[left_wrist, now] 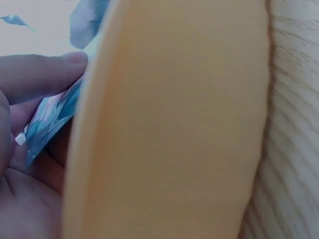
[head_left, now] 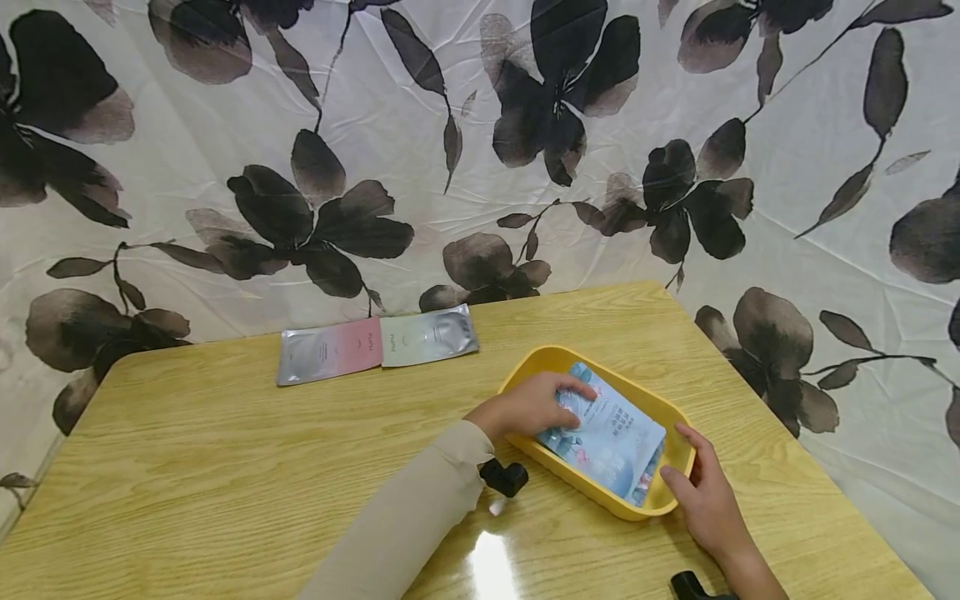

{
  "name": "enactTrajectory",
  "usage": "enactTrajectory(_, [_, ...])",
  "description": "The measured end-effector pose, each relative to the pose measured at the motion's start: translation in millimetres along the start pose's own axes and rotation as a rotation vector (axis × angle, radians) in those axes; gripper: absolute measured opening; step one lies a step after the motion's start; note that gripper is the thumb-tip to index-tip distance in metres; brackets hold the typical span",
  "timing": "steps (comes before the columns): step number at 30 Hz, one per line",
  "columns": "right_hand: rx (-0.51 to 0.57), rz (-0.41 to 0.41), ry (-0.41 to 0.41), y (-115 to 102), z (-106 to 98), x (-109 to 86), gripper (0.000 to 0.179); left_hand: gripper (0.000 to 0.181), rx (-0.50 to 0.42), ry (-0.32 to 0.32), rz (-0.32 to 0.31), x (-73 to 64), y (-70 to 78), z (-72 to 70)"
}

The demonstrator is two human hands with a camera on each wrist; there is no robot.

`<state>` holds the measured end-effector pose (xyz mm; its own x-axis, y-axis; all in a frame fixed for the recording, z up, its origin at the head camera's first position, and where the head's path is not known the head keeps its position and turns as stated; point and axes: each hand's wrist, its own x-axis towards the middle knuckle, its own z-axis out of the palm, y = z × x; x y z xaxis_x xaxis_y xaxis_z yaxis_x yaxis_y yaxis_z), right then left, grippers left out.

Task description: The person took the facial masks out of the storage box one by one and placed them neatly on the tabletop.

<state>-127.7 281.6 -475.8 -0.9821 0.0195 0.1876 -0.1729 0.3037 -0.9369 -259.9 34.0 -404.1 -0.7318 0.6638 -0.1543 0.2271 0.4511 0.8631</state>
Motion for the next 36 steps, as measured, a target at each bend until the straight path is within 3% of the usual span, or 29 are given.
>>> enactTrajectory(4, [-0.010,0.009,0.005,-1,0,-0.8,0.057,0.037,-0.070,0.065,-0.004,-5.4,2.9,-9.1])
enactTrajectory(9, [-0.017,0.008,0.006,-1,0,-1.5,0.057,0.039,-0.141,0.188,0.014,-17.0,3.8,-33.3])
enactTrajectory(14, [-0.033,0.005,0.013,-2,-1,-0.8,0.057,0.041,-0.242,0.360,-0.012,-31.0,-6.0,-57.7])
enactTrajectory(18, [-0.054,0.015,0.016,-1,-2,-0.6,0.058,0.042,-0.227,0.465,-0.030,-41.1,-16.8,-73.3])
enactTrajectory(23, [-0.065,0.026,0.018,-1,-2,-0.4,0.058,0.043,-0.216,0.512,-0.050,-49.9,-29.0,-87.7])
enactTrajectory(36, [-0.056,0.020,0.006,0,-2,0.4,0.058,0.047,-0.187,0.592,-0.195,-73.6,-63.0,-112.1])
